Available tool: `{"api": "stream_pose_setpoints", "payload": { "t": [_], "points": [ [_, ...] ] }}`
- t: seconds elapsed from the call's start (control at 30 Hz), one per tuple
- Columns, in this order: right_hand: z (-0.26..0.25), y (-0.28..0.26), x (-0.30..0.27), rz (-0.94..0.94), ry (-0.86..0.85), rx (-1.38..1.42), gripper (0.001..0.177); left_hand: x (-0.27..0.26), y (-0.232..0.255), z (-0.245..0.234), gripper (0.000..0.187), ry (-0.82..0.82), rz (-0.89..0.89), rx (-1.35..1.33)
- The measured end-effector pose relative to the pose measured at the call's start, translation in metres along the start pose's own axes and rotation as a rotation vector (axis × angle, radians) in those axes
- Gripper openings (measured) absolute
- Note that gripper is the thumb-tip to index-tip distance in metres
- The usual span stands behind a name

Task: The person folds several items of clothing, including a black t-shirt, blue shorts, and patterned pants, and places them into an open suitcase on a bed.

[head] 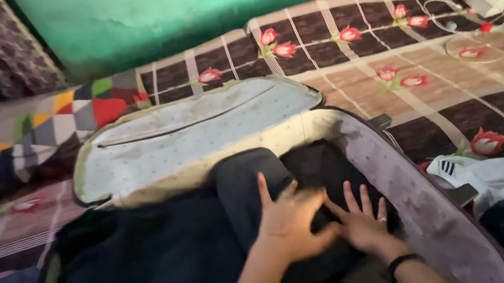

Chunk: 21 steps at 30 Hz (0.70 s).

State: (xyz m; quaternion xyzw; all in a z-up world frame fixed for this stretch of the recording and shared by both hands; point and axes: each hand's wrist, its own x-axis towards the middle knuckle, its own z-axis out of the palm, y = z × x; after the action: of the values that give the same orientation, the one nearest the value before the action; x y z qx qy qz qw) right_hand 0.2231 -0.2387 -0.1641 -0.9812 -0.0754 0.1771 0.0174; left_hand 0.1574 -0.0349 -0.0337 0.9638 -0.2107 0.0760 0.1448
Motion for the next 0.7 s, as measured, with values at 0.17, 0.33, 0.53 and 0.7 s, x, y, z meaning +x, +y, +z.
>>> {"api": "stream_pose_setpoints", "payload": {
  "t": [0.17, 0.33, 0.53, 0.7],
  "points": [
    [-0.004, 0.028, 0.038, 0.006, -0.042, 0.189, 0.055, -0.052, 0.051, -0.021, 0.118, -0.093, -0.121, 0.13],
    [0.008, -0.027, 0.015, 0.229, 0.155, 0.322, 0.058, -0.085, 0.047, -0.007, 0.128, 0.112, -0.271, 0.142],
    [-0.019, -0.084, -0.064, 0.056, 0.442, 0.856, 0.072, -0.087, 0.028, 0.016, 0.117, 0.183, -0.295, 0.081],
    [-0.014, -0.088, -0.06, -0.053, 0.465, 0.98, 0.063, -0.077, 0.016, 0.048, 0.065, 0.435, -0.258, 0.362]
  ]
}}
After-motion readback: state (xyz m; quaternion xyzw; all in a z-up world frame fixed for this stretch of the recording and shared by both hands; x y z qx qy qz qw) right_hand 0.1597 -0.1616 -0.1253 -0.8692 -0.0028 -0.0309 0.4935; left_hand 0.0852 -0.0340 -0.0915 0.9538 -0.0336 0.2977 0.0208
